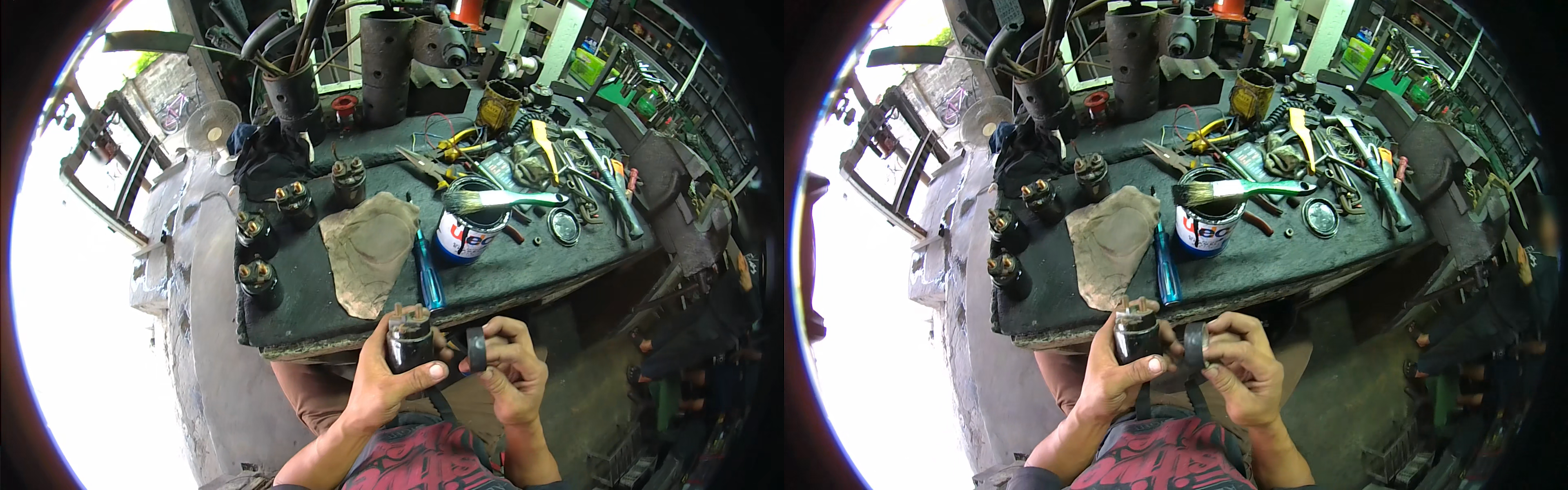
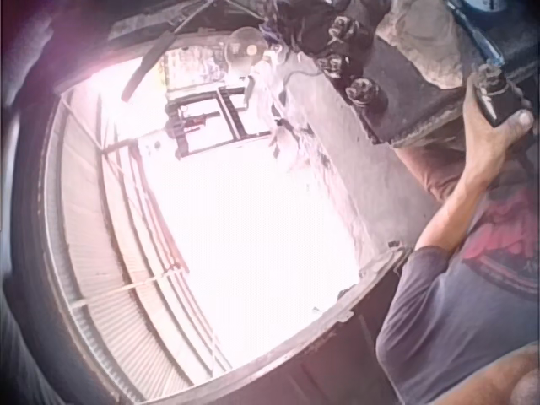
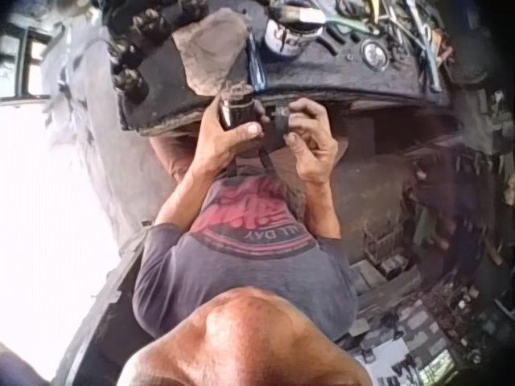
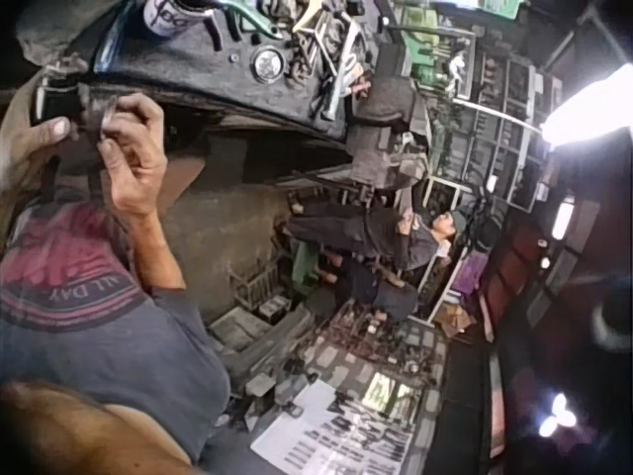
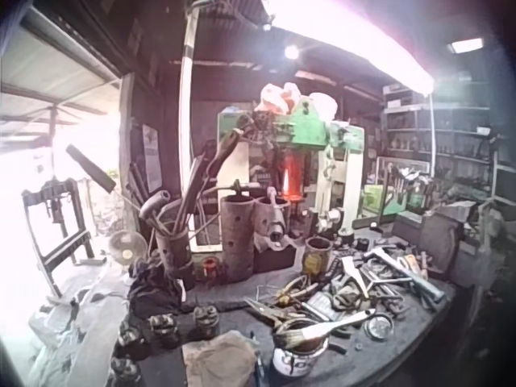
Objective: The person assembles small cylindrical electrical components by inserting metal rings and applying black grease with a brush. They handle each unit one at a time, rotate it to coat all sides, and place it on the workbench.
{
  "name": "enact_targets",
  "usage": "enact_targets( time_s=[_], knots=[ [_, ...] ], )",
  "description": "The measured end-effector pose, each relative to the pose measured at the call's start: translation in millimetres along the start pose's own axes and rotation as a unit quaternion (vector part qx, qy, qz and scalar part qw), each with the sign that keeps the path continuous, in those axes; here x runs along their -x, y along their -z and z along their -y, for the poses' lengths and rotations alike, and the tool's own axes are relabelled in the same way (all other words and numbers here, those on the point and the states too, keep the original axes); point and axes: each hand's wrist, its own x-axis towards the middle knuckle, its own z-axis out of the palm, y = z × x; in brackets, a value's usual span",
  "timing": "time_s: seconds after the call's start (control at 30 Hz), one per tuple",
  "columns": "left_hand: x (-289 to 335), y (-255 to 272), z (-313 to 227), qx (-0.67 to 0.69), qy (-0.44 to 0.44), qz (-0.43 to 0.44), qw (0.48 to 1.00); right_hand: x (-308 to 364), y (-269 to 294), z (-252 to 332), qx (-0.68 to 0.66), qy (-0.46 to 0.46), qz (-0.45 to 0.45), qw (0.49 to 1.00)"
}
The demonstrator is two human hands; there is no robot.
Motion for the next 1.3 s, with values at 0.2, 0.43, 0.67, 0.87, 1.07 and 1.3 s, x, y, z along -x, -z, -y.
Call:
enact_targets(
  time_s=[0.2, 0.43, 0.67, 0.87, 1.07, 1.3],
  knots=[
    [-6.9, -1.3, 4.4, -0.037, -0.056, 0.024, 0.997, 7.4, -16.7, -17.7, 0.088, 0.024, 0.033, 0.995],
    [1.1, 2.8, 7.5, -0.175, -0.094, -0.026, 0.980, -4.7, -12.4, 4.3, 0.078, -0.029, 0.022, 0.996],
    [3.7, 3.2, 5.3, -0.322, -0.122, -0.033, 0.938, -20.7, -5.0, 21.9, 0.266, 0.021, 0.137, 0.954],
    [4.6, 1.8, 0.7, -0.352, -0.129, -0.031, 0.927, -18.0, -12.1, 17.2, 0.208, -0.004, 0.106, 0.972],
    [7.6, 0.3, -2.0, -0.395, -0.124, -0.042, 0.909, -18.5, -11.5, 14.9, 0.202, -0.041, 0.099, 0.973],
    [5.9, 5.4, 5.1, -0.376, -0.134, -0.065, 0.915, -12.6, -13.5, 10.1, 0.266, -0.010, 0.102, 0.958]
  ],
)
